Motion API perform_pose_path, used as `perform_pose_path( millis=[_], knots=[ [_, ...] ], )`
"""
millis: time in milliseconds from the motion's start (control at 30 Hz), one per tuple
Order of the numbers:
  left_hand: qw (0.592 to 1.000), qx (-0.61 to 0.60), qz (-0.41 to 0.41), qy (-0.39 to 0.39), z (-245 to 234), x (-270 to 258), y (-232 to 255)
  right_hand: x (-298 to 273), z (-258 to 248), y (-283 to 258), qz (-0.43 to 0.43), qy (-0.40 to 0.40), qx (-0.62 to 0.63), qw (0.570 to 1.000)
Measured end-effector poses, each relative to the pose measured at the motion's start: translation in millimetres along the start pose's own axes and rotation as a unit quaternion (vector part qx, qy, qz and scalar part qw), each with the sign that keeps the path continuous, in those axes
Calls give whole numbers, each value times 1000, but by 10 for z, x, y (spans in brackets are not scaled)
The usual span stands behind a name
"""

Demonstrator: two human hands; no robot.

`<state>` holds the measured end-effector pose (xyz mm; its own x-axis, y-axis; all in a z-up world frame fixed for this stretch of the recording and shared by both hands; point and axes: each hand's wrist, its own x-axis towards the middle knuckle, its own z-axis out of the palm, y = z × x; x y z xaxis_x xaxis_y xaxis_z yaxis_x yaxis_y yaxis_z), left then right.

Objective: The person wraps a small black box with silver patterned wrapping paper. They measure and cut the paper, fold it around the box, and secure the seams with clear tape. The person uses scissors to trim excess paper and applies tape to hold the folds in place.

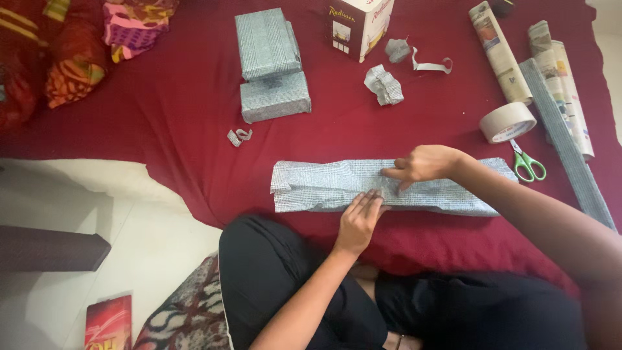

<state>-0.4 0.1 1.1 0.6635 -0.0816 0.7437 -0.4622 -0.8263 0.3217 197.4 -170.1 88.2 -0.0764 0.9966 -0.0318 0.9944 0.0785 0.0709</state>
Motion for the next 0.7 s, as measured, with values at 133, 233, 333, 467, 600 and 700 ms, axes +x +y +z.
perform_pose_path(
  millis=[133,233,333,467,600,700],
  knots=[
    [1000,-1,3,-2,-22,21,5,35,-21,11,-20,-19,-3,1000],
    [1000,-1,-1,-14,-26,27,-1,25,2,13,-39,-52,-41,997],
    [1000,-2,-4,-13,-22,17,2,-41,19,12,-113,49,-59,991],
    [1000,2,-3,-15,-17,-2,3,-119,26,-9,-118,19,-74,990],
    [1000,10,-3,-24,-30,-2,-3,-144,3,-28,-125,45,-43,990],
    [1000,1,0,-12,-41,-8,8,-151,-2,-91,-112,74,-12,991]
  ],
)
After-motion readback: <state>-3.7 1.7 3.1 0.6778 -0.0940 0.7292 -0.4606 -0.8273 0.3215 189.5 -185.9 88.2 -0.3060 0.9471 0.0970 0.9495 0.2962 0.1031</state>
